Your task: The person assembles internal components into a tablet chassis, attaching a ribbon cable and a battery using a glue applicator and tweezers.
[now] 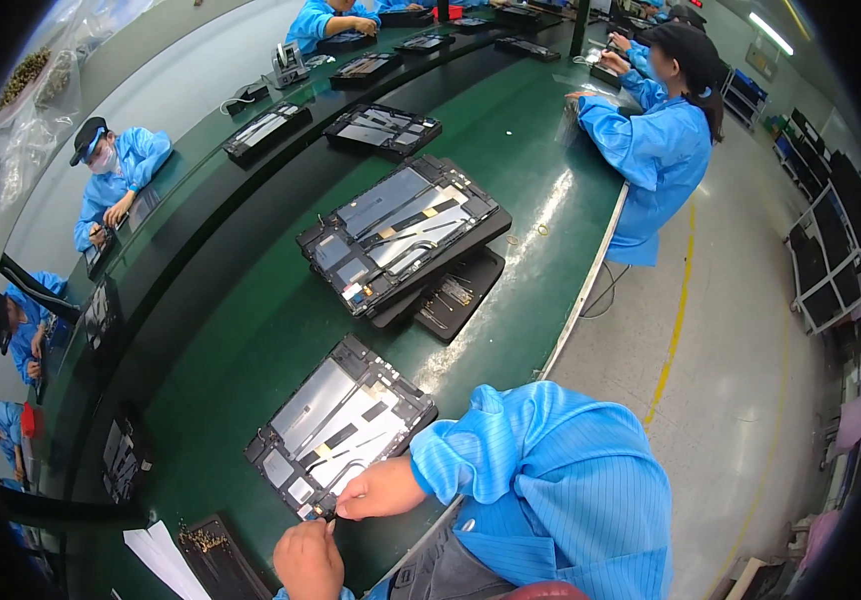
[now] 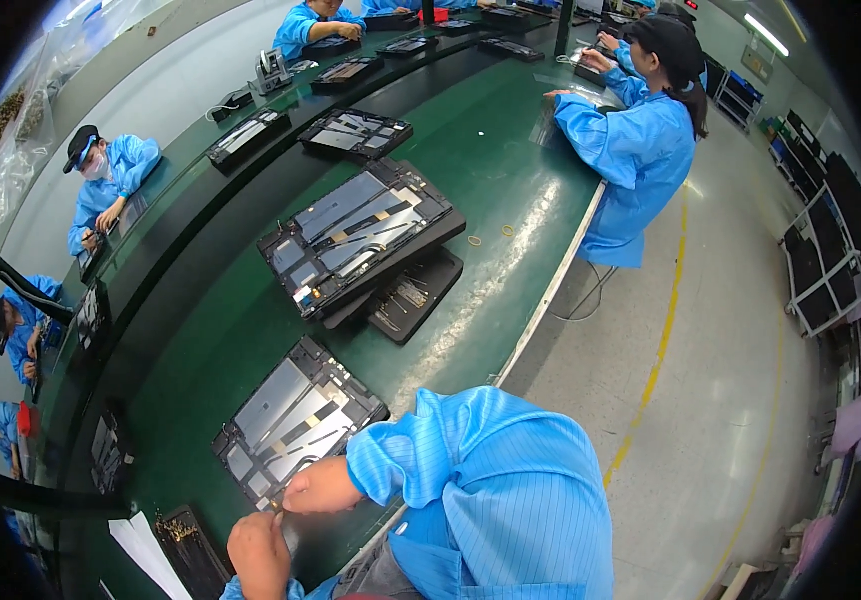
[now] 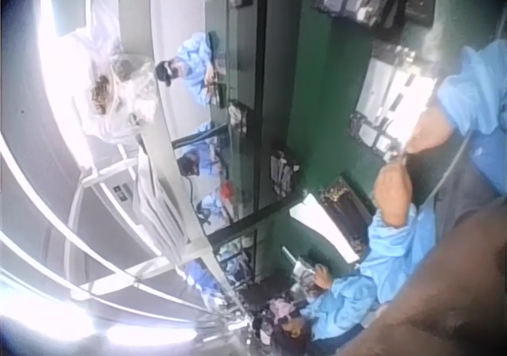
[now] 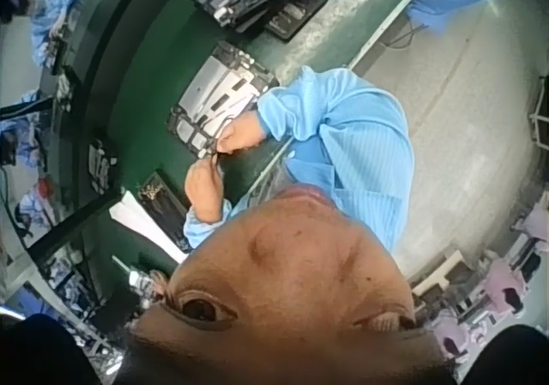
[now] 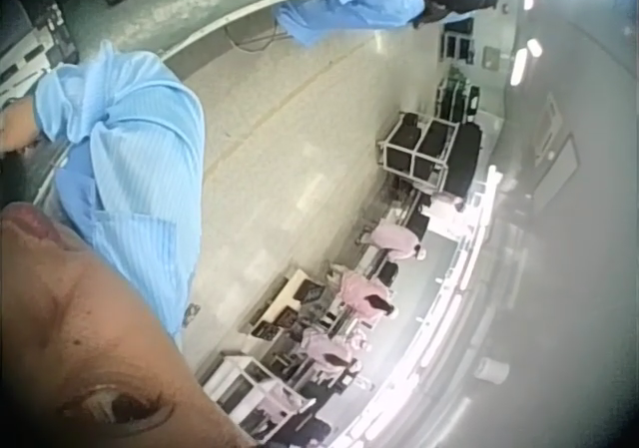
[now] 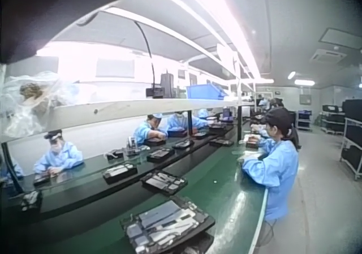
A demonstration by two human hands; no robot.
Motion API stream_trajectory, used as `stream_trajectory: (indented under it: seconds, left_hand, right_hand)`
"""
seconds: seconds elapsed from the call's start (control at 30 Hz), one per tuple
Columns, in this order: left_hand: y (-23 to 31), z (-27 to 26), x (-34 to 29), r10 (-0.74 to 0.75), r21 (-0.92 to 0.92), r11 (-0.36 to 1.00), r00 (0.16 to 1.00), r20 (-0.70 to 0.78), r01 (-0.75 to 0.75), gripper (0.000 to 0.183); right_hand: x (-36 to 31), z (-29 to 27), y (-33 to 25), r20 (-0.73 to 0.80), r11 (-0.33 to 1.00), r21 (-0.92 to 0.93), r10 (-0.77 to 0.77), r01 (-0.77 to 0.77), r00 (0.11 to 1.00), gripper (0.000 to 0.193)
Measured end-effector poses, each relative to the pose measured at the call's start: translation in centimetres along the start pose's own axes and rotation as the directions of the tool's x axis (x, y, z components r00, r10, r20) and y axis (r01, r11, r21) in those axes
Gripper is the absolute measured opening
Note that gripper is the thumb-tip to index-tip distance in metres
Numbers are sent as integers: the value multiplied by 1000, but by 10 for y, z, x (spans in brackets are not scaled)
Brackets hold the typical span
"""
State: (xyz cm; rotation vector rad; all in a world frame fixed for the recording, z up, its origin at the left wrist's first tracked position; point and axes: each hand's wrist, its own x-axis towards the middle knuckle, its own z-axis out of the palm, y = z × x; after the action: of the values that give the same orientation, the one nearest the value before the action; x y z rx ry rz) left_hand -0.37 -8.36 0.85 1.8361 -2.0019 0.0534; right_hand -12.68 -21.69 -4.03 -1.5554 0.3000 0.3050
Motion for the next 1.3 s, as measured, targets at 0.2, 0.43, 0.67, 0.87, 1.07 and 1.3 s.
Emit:
stream_trajectory:
  seconds: [0.2, 0.43, 0.67, 0.87, 1.07, 1.3]
  left_hand:
    - [4, 4, 2, -60, 16, 998, 998, 22, 60, 8]
    - [1, 10, 4, -67, -29, 997, 997, 42, 68, 7]
    - [0, 16, 11, 21, -44, 999, 1000, -3, -21, 9]
    - [2, 19, 15, 37, -64, 997, 999, 4, -37, 8]
    - [12, 16, 17, -7, -94, 995, 992, 123, 19, 10]
    - [26, 18, 12, 17, -128, 992, 987, 158, 4, 14]
  right_hand:
    - [-16, 0, -12, -95, 981, 141, 144, -130, 985, 34]
    - [-21, -2, -8, -169, 972, 150, 205, -181, 964, 33]
    - [-12, -2, 20, -97, 936, 308, 209, -171, 973, 31]
    - [-14, 3, 23, -145, 929, 347, 185, -125, 972, 29]
    - [-18, 12, 24, -223, 924, 374, 173, -80, 959, 27]
    - [-28, 22, 35, -271, 926, 368, 192, -83, 943, 26]
